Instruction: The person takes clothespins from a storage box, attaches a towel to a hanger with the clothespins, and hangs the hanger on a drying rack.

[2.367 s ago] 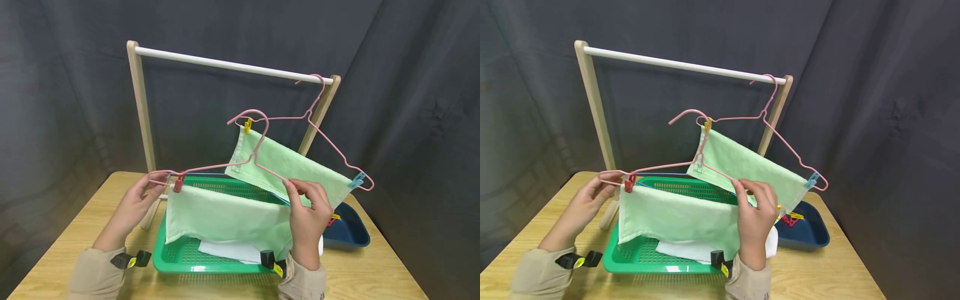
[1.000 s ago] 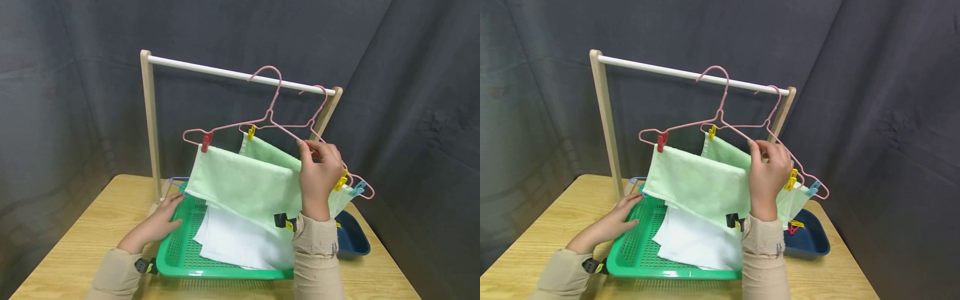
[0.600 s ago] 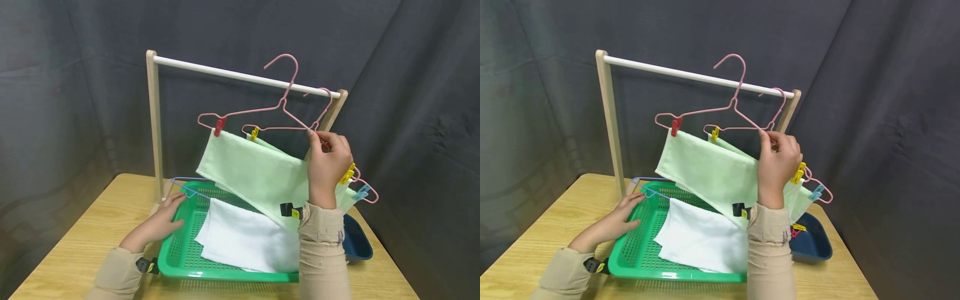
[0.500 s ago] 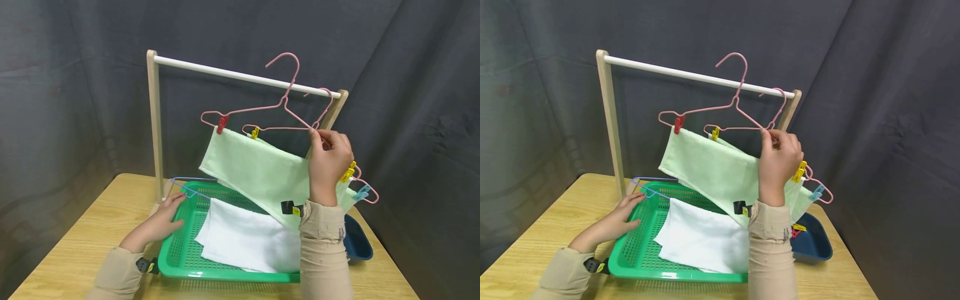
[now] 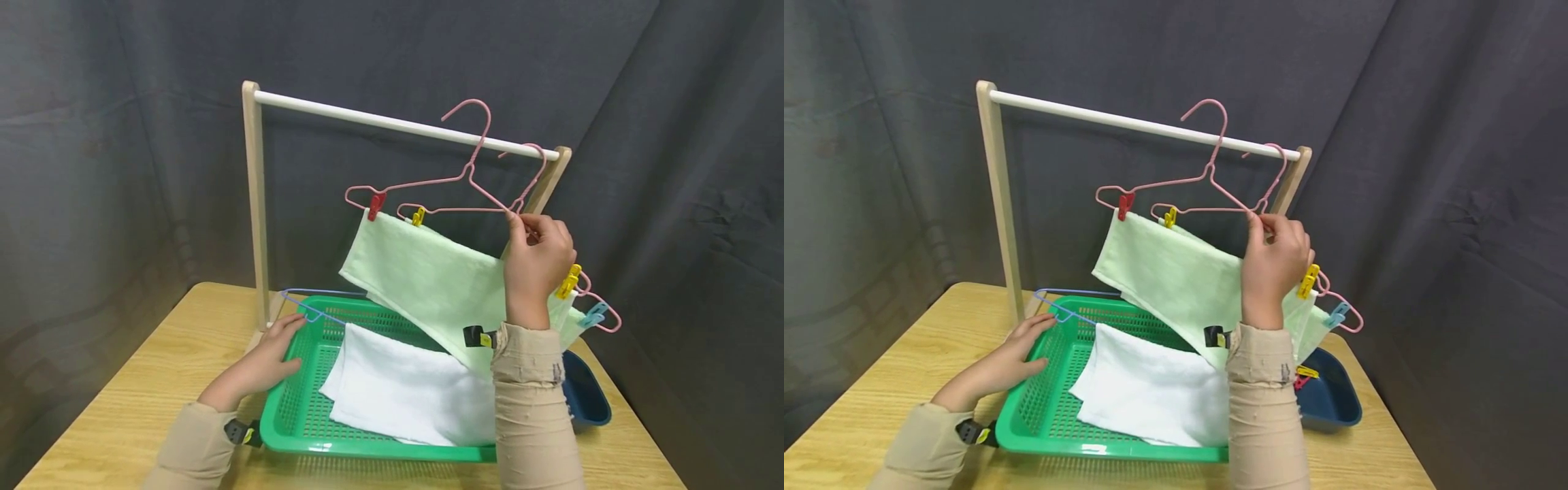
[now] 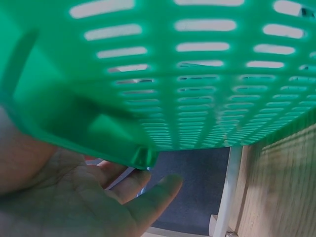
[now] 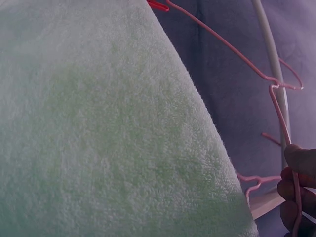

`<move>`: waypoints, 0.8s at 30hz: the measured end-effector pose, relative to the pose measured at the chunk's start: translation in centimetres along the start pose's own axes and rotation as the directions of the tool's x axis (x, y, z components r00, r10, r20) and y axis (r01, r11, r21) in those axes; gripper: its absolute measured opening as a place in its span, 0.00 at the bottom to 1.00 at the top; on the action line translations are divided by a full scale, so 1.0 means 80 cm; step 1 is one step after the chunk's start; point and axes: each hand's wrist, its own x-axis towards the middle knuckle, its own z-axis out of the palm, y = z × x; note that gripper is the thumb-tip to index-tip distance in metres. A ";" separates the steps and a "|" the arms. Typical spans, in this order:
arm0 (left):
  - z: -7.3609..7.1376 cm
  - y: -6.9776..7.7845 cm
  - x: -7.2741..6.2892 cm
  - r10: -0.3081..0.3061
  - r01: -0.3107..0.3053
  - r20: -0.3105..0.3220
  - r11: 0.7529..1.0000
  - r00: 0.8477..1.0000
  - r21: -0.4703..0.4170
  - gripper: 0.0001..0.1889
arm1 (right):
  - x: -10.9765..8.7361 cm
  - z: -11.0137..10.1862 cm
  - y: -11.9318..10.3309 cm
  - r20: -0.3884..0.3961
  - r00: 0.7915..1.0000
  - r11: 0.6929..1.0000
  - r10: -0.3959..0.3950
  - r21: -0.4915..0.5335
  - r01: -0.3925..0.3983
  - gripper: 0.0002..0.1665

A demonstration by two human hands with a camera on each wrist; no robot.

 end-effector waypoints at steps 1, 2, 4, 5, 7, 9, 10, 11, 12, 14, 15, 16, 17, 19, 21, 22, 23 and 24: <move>0.000 0.000 0.000 -0.002 0.002 -0.001 1.000 1.000 -0.002 0.37 | 0.000 0.000 0.002 0.003 1.000 1.000 0.002 -0.004 -0.002 0.22; 0.001 -0.001 0.000 -0.004 0.004 -0.003 1.000 1.000 -0.004 0.37 | -0.001 0.000 0.004 0.004 1.000 1.000 0.006 -0.006 -0.005 0.22; 0.001 -0.001 0.001 -0.005 0.005 -0.002 1.000 1.000 -0.007 0.37 | -0.002 0.001 0.008 0.006 1.000 1.000 0.008 -0.009 -0.008 0.22; 0.001 -0.001 0.001 -0.006 0.006 -0.001 1.000 1.000 -0.008 0.37 | -0.002 0.001 0.009 0.006 1.000 1.000 0.006 -0.009 -0.006 0.22; 0.002 -0.001 0.001 -0.007 0.007 0.001 1.000 1.000 -0.009 0.37 | -0.003 0.001 0.012 0.003 1.000 1.000 0.013 -0.007 -0.013 0.22; 0.002 0.000 0.001 -0.008 0.008 0.001 1.000 1.000 -0.010 0.37 | -0.003 0.001 0.014 0.002 1.000 1.000 0.021 -0.007 -0.021 0.21; 0.001 0.000 0.001 -0.006 0.006 0.001 1.000 1.000 -0.008 0.37 | -0.003 0.002 0.015 0.001 1.000 1.000 0.027 -0.005 -0.027 0.21; 0.001 0.000 0.001 -0.006 0.006 0.001 1.000 1.000 -0.009 0.37 | -0.003 0.002 0.016 0.004 1.000 1.000 0.031 -0.006 -0.031 0.21; 0.001 0.001 0.001 -0.006 0.006 0.001 1.000 1.000 -0.009 0.37 | -0.003 0.002 0.016 0.007 0.999 0.999 0.036 -0.004 -0.036 0.21; 0.000 0.002 0.000 -0.008 0.008 0.004 1.000 1.000 -0.014 0.37 | -0.004 0.002 0.018 0.019 0.998 0.999 0.054 0.003 -0.054 0.21; -0.001 0.003 0.000 -0.009 0.009 0.006 1.000 1.000 -0.017 0.37 | -0.005 0.003 0.018 0.026 0.998 0.998 0.057 0.006 -0.057 0.21; -0.001 0.003 -0.001 -0.009 0.009 0.008 1.000 1.000 -0.020 0.37 | -0.005 0.002 0.019 0.032 0.997 0.998 0.063 0.011 -0.063 0.21; -0.001 0.003 -0.001 -0.012 0.012 0.012 1.000 1.000 -0.026 0.37 | -0.006 0.002 0.019 0.039 0.997 0.997 0.072 0.015 -0.073 0.21; -0.001 0.003 -0.002 -0.015 0.015 0.016 0.999 1.000 -0.031 0.37 | -0.008 0.002 0.020 0.049 0.995 0.996 0.092 0.019 -0.093 0.21; -0.001 0.003 -0.001 -0.018 0.019 0.017 0.999 1.000 -0.033 0.37 | -0.009 0.001 0.021 0.056 0.993 0.994 0.103 0.019 -0.104 0.21; -0.001 0.003 -0.001 -0.019 0.020 0.017 0.999 1.000 -0.032 0.37 | -0.010 0.001 0.022 0.060 0.992 0.993 0.113 0.020 -0.114 0.21; -0.001 0.003 -0.001 -0.021 0.022 0.015 0.999 1.000 -0.032 0.37 | -0.011 0.001 0.022 0.064 0.991 0.993 0.118 0.019 -0.120 0.21; -0.001 0.003 -0.001 -0.023 0.023 0.014 0.999 1.000 -0.031 0.37 | -0.012 0.001 0.023 0.067 0.990 0.992 0.122 0.017 -0.124 0.21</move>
